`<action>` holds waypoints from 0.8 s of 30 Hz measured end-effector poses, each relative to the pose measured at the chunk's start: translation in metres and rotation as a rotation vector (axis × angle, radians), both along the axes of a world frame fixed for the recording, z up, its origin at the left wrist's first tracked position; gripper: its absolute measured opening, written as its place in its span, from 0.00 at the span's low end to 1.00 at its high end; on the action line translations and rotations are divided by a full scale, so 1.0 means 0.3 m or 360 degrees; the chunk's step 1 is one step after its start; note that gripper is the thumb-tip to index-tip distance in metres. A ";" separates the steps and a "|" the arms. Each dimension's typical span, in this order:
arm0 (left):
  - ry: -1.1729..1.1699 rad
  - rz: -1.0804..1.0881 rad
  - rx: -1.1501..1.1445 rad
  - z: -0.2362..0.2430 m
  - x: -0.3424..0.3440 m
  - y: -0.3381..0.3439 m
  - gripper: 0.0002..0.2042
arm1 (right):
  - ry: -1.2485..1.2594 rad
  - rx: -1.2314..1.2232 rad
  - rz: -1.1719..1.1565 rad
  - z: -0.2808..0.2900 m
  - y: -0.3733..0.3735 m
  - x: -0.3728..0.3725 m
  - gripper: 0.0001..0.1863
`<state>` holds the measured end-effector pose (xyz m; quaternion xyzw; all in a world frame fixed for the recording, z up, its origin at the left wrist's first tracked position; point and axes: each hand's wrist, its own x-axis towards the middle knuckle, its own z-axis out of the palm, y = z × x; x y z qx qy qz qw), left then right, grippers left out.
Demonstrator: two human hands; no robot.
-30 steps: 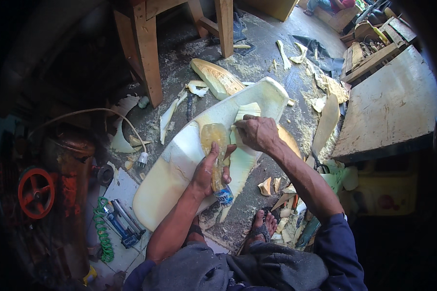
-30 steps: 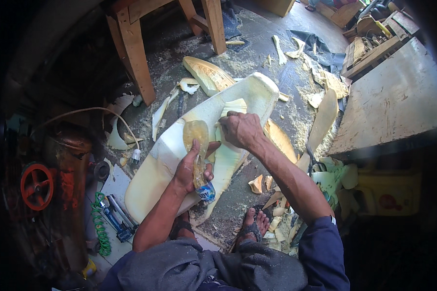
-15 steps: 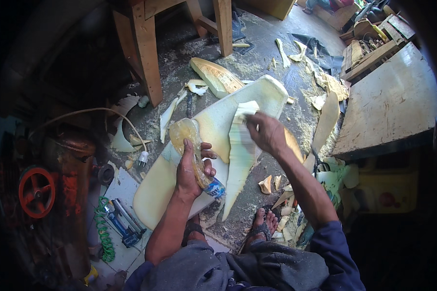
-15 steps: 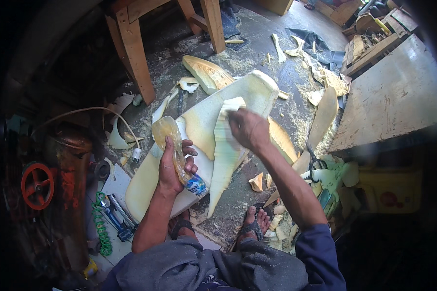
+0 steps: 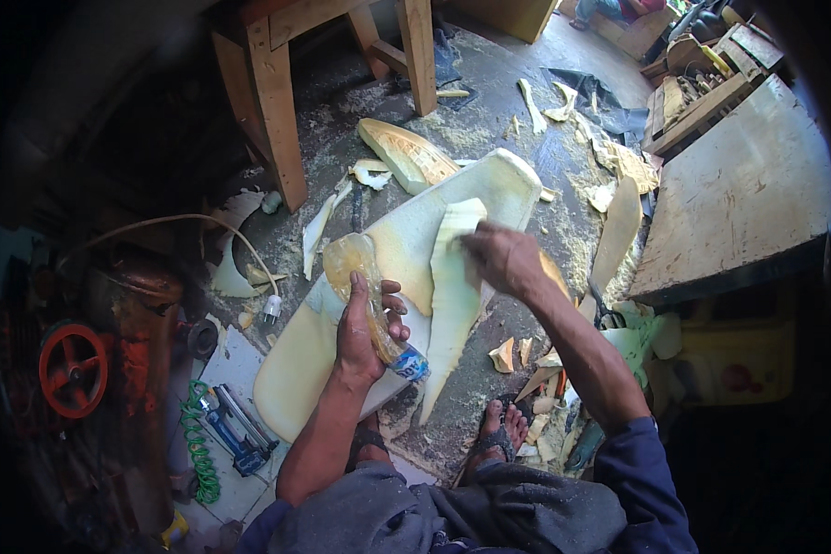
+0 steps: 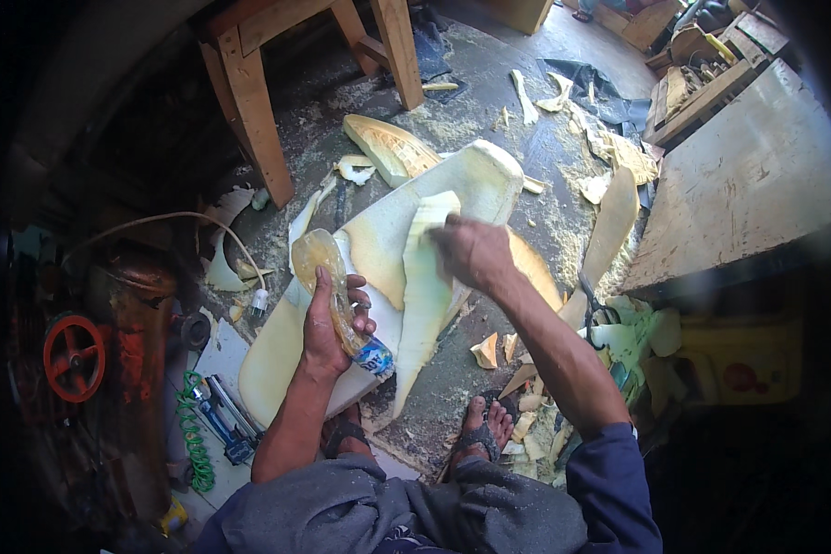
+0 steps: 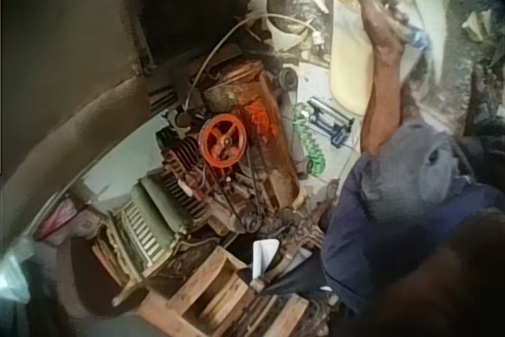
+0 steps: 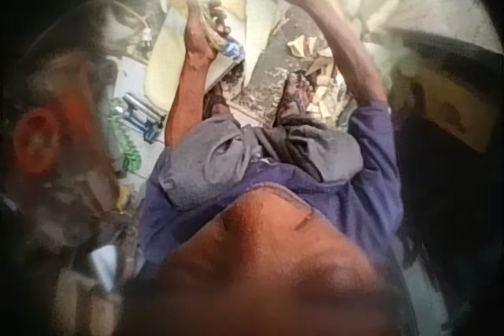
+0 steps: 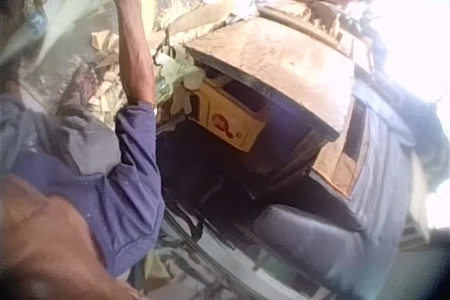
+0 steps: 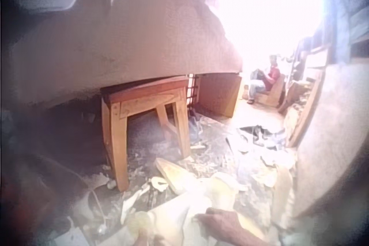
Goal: The person carves a large piece of wood using a chisel and mallet, shaping the surface and removing shavings. They then apply a liquid finish to the carved wood using a small bottle and a cloth.
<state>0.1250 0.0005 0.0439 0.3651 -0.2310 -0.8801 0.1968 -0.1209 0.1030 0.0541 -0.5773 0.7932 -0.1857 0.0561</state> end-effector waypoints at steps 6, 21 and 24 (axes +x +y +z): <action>0.0013 -0.0030 0.0007 -0.001 -0.002 0.010 0.31 | 0.0131 -0.0082 -0.0227 -0.046 -0.032 -0.088 0.13; 0.0162 0.0639 -0.0175 0.120 0.031 -0.153 0.32 | -0.1863 0.0091 -0.0449 0.103 0.164 0.498 0.24; 0.0078 0.0684 -0.0188 0.145 0.052 -0.170 0.30 | -0.2126 -0.0100 -0.0529 0.105 0.146 0.592 0.24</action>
